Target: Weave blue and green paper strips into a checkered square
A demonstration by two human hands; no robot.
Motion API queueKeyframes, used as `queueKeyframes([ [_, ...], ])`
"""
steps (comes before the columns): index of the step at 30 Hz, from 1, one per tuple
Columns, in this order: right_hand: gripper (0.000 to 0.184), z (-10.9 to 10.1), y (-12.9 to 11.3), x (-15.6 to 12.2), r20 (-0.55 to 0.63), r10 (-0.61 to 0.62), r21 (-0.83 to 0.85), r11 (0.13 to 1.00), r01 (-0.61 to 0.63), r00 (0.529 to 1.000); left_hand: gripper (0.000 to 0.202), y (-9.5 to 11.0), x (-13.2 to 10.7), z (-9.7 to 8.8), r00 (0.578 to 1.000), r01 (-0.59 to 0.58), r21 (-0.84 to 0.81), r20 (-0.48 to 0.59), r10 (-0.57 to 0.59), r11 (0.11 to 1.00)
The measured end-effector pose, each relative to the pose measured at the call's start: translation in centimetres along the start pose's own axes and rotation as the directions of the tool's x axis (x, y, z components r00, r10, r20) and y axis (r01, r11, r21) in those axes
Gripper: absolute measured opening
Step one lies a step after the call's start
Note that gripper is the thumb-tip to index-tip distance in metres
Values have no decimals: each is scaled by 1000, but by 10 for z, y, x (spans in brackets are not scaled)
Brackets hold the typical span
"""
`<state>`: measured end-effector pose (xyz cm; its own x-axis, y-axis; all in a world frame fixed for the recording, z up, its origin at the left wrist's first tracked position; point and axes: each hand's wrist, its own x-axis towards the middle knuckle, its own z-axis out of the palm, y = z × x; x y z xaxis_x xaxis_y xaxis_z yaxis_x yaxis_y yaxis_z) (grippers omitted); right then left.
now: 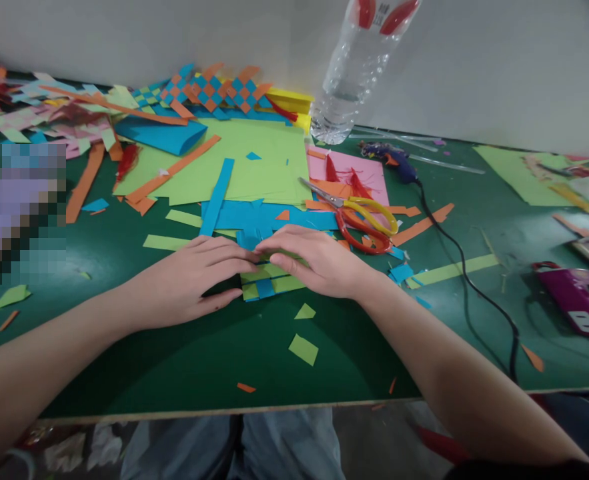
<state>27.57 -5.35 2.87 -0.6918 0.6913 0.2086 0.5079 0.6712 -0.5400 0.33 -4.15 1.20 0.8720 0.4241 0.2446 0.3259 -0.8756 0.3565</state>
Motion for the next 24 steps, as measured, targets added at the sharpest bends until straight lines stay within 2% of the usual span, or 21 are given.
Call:
queueKeyframes([
  [12,38,0,-1,1,48,16,-53,999,-14,999,33,1,-1,1,999,36,-15,19,-36,999],
  [24,44,0,1,2,46,23,-22,1000,-22,999,36,1,-3,-1,997,77,-229,13,-76,970],
])
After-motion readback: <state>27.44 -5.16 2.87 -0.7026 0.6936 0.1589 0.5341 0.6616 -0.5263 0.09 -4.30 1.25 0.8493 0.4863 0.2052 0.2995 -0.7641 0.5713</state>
